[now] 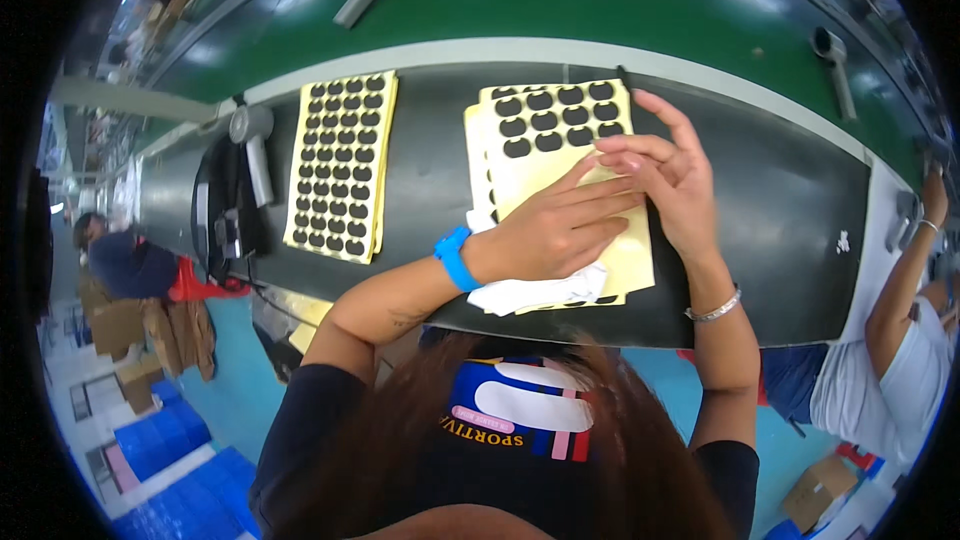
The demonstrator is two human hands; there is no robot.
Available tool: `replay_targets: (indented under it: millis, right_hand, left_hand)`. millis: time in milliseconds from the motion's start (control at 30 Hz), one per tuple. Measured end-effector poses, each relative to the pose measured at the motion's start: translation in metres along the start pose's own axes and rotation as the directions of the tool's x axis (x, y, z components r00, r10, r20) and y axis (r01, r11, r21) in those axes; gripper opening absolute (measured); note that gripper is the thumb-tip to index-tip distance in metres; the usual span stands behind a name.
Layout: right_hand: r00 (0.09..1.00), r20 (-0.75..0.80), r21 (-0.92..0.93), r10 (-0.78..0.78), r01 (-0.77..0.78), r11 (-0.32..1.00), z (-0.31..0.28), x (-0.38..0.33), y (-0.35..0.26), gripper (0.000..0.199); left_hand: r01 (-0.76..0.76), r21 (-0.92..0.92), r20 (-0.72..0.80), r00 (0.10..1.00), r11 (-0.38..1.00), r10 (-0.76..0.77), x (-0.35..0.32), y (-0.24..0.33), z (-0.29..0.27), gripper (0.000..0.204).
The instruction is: Applying small circular labels from a sheet onto cylindrical electronic components at an assembly line.
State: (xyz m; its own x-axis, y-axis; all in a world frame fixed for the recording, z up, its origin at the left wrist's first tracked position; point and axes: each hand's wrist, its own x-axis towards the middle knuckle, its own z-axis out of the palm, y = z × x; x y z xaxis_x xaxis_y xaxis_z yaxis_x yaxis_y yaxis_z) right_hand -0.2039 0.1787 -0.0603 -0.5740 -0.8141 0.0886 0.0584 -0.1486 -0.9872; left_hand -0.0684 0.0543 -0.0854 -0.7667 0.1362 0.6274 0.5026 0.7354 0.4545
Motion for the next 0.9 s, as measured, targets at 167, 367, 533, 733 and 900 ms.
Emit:
replay_targets:
  millis: [167, 367, 533, 733, 900]
  right_hand:
    - [0.988, -0.085, -0.037, -0.131, 0.128, 0.991, -0.008, 0.014, 0.006, 0.048]
    - [0.868, -0.409, -0.250, -0.281, 0.189, 0.949, -0.076, 0.047, -0.025, 0.043]
    - [0.678, -0.367, -0.924, -0.638, -0.186, 0.333, -0.229, 0.083, -0.002, 0.061]
    - [0.554, -0.626, -0.757, -0.549, -0.602, 0.255, -0.317, 0.079, 0.011, 0.067]
    - [0.619, -0.435, -0.899, -0.654, -0.341, 0.275, -0.262, 0.082, -0.034, 0.063]
  left_hand:
    - [0.020, 0.056, 0.089, 0.996, 0.998, -0.025, -0.002, -0.004, -0.002, 0.013]
    - [0.073, 0.006, 0.156, 0.985, 0.997, -0.073, -0.004, -0.011, -0.001, 0.016]
    - [0.070, -0.018, 0.141, 0.988, 0.997, -0.067, -0.003, -0.009, 0.000, 0.017]
    - [0.051, -0.001, 0.130, 0.990, 0.999, -0.051, -0.006, -0.007, 0.003, 0.018]
    - [0.030, -0.011, 0.120, 0.992, 0.999, -0.028, -0.010, -0.008, 0.003, 0.019]
